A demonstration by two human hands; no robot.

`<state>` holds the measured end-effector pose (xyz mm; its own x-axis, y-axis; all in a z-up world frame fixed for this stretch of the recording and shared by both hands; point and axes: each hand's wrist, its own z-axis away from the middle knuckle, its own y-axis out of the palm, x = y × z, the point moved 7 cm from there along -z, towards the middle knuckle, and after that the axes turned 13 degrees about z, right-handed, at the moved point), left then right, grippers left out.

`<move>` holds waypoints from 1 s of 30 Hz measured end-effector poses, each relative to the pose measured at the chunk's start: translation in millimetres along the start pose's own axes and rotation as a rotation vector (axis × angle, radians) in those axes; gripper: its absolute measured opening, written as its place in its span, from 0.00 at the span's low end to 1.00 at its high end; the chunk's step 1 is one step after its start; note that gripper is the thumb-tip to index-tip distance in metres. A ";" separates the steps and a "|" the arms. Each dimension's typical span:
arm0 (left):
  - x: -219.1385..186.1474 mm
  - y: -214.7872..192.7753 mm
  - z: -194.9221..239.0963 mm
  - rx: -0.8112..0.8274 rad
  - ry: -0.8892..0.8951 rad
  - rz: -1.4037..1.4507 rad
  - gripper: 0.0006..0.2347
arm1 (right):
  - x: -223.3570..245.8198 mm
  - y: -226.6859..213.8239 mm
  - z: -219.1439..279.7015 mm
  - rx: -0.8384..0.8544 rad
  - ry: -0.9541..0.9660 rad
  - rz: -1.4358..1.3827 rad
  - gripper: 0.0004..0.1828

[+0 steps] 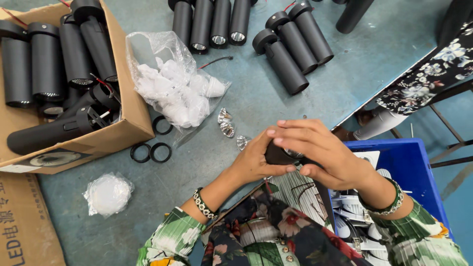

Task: The person assembles a light fixture by inserting an LED component and a silver reflector into a black cylindrical housing by hand.

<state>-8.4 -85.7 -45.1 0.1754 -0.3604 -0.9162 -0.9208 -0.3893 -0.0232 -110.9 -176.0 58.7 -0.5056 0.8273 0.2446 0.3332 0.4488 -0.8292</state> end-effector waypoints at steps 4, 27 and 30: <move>-23.3 -1.6 -2.3 0.036 0.059 -0.131 0.36 | -14.3 2.8 11.5 -0.037 0.094 -0.299 0.27; -79.2 -21.0 22.2 -0.081 0.041 -0.621 0.28 | 18.6 21.2 35.5 -0.447 0.297 0.186 0.12; -77.8 -18.6 29.1 -0.119 0.105 -0.631 0.28 | 23.0 29.4 39.3 -0.447 0.324 0.142 0.09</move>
<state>-15.1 -25.8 15.0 0.7088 -0.1106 -0.6967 -0.5857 -0.6427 -0.4938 -144.0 -157.0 20.2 -0.1848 0.9197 0.3463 0.7204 0.3665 -0.5888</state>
